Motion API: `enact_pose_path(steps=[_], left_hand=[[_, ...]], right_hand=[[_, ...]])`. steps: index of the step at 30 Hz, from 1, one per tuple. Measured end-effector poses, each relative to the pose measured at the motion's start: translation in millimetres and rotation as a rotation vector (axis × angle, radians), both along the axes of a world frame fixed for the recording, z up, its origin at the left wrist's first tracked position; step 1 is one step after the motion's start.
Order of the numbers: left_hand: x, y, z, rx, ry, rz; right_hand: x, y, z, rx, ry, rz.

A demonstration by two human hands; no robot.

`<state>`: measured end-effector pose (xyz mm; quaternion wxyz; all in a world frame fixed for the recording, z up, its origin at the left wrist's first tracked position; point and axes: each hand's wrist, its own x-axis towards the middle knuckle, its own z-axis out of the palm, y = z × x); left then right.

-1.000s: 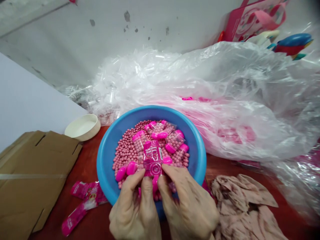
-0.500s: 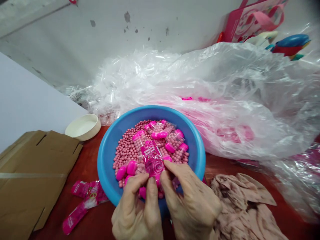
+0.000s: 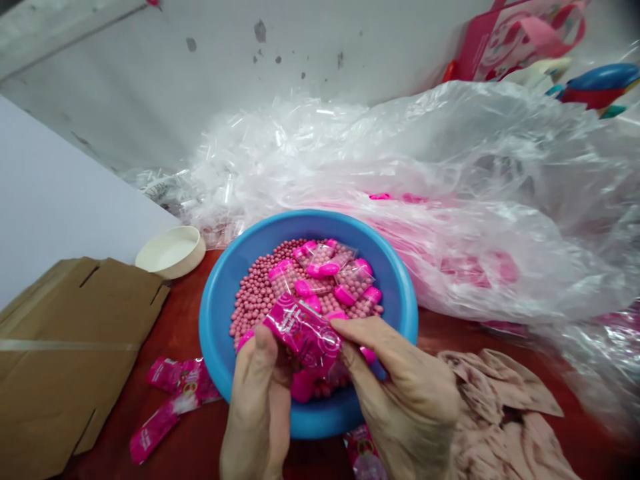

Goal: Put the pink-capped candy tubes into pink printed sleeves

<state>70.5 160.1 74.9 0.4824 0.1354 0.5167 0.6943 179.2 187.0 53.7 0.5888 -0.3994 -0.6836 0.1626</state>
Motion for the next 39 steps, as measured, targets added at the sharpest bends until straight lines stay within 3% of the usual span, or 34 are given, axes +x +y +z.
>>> enact_pose_path(steps=[3, 6, 10, 17, 22, 26, 31, 33, 36, 39], left_hand=[[2, 10, 3.0, 0.002, -0.074, 0.001], [4, 15, 5.0, 0.008, -0.182, 0.037], [6, 17, 9.8, -0.035, -0.307, 0.169], [9, 9, 13.1, -0.139, -0.23, 0.186], [8, 8, 6.2, -0.145, -0.313, 0.183], [-5, 5, 0.7, -0.063, -0.299, 0.17], [-21, 7, 5.2, -0.045, -0.265, 0.449], [-23, 7, 5.5, -0.035, -0.294, 0.431], [-23, 7, 3.2, -0.022, -0.338, 0.355], [-23, 7, 1.4, -0.057, -0.335, 0.359]], right_hand=[[0, 4, -1.3, -0.013, 0.018, 0.059], [1, 0, -2.7, -0.115, 0.048, 0.02], [0, -13, -6.0, -0.226, 0.089, 0.088], [-14, -16, -10.9, -0.236, 0.136, 0.241], [-14, -19, -9.6, -0.316, 0.12, 0.297], [-3, -19, -13.6, -0.317, -0.042, 0.31], [-6, -13, -17.1, -0.203, -0.58, -0.078], [-15, -13, -15.4, -0.166, -0.748, -0.164], [-21, -15, -11.5, -0.148, -0.809, -0.15], [-9, -9, -7.8, -0.22, -0.73, 0.024]])
